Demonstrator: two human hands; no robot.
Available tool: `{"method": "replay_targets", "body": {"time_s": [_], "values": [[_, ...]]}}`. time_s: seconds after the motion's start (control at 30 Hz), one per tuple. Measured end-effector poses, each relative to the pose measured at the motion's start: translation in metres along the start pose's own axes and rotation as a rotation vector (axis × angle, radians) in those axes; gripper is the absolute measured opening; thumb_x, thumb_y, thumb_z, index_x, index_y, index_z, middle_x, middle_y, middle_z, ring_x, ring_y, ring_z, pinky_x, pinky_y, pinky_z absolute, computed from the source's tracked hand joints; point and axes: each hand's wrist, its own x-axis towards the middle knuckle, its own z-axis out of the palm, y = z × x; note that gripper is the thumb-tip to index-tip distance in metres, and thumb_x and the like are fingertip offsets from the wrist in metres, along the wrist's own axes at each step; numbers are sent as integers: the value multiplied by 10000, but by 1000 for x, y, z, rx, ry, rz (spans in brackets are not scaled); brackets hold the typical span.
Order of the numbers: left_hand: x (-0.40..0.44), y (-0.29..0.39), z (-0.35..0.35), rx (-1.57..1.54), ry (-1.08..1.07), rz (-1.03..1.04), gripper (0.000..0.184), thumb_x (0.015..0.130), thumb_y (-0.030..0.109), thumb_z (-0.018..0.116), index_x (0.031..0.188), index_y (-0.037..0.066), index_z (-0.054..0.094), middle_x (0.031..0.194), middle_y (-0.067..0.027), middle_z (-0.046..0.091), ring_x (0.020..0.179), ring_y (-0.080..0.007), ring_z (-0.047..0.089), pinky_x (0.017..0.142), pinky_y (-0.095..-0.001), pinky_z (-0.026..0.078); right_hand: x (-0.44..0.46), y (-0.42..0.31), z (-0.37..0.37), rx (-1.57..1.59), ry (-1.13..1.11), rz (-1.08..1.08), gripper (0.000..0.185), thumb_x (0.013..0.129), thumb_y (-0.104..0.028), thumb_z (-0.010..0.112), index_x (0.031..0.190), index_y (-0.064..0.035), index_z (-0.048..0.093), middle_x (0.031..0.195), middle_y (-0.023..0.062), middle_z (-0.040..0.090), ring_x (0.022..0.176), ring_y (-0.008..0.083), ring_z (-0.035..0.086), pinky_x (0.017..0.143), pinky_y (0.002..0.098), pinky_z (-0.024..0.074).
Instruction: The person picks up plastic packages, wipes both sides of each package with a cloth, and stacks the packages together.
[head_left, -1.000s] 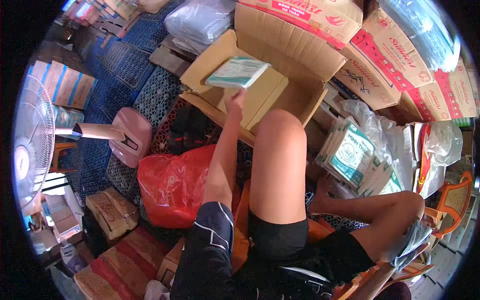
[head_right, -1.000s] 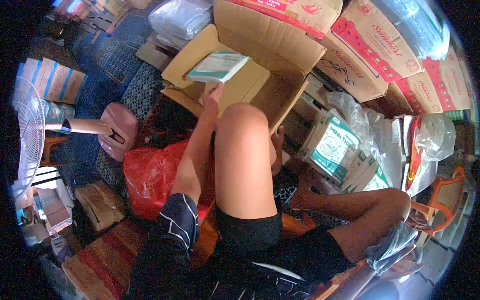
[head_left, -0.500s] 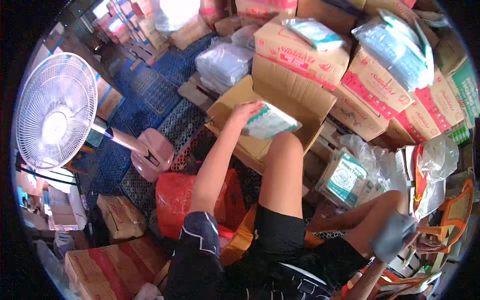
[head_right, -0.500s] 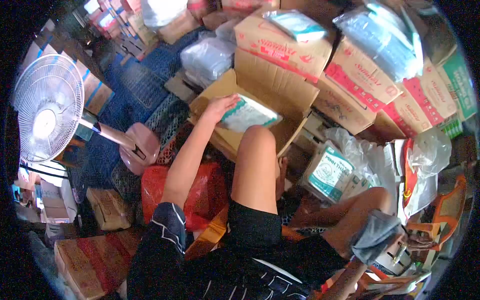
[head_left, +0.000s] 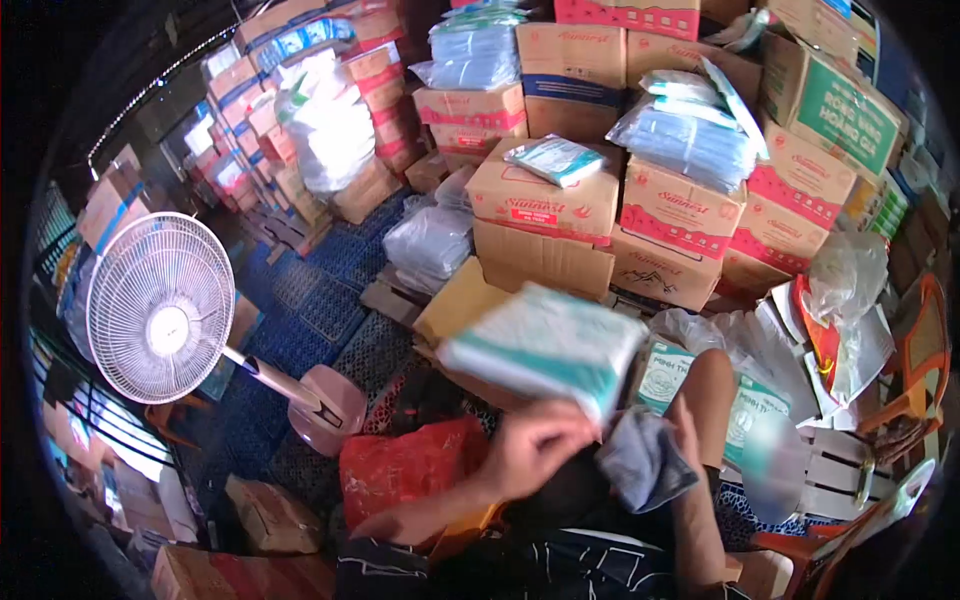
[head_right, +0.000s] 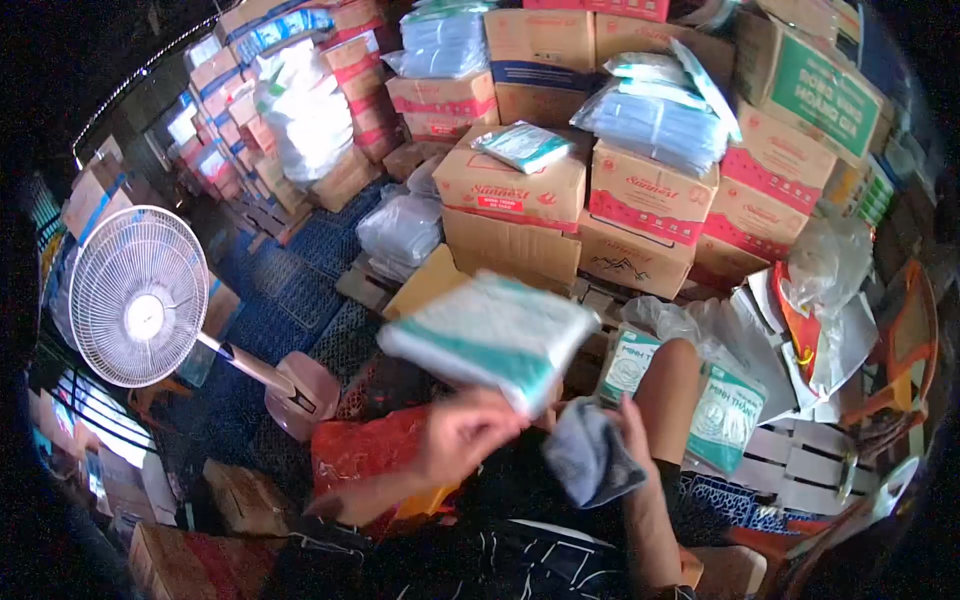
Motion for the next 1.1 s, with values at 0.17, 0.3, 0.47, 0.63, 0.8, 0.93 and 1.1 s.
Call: {"method": "replay_targets", "body": {"time_s": [0.17,0.3,0.47,0.63,0.8,0.93,1.1], "values": [[-68,-2,57,-43,-319,-169,152,875,66,667,998,-15,703,1032,-136,699,983,-246,672,876,-325,515,-4,28,-7,-11,25,12,588,861,-295,636,1319,46,494,1247,195,592,1087,275,606,985,393,474],[-85,-15,55,-243,-594,-258,194,875,115,675,1039,13,703,1068,-136,697,1008,-257,666,894,-340,508,24,43,-81,-377,65,-91,551,794,-214,619,1258,71,528,1128,168,651,923,265,652,871,353,515],[-80,-12,18,-11,-388,-371,223,877,168,702,1061,42,701,950,-86,717,853,-154,674,781,-280,523,-2,37,-44,84,116,-106,616,780,-227,606,1310,63,486,1168,206,629,976,306,651,869,378,529],[-65,-77,16,-79,248,-520,364,952,241,620,1212,-8,568,1053,-82,649,923,-144,631,765,-280,523,-3,38,-77,-98,38,-87,574,781,-224,626,1237,111,528,1129,201,643,947,268,662,851,350,529],[-50,-101,37,-855,214,-906,476,928,343,644,1219,-25,566,1105,-116,656,982,-198,655,839,-328,535,-12,33,-70,-192,18,-96,530,838,-284,640,1229,64,557,1125,148,648,952,219,645,865,324,506],[-53,-115,45,-898,230,-852,520,921,372,647,1233,-31,544,1116,-124,651,961,-202,660,827,-347,551,-26,11,-89,-57,213,-355,401,963,-362,539,1157,-18,607,1064,108,655,982,220,620,896,330,481],[-46,-118,55,-747,273,-791,485,934,365,638,1227,-10,544,1044,-88,645,913,-155,634,793,-301,527,-100,-44,-21,-61,416,-786,500,881,-282,424,1272,4,553,874,62,627,853,178,619,830,304,501]]}}
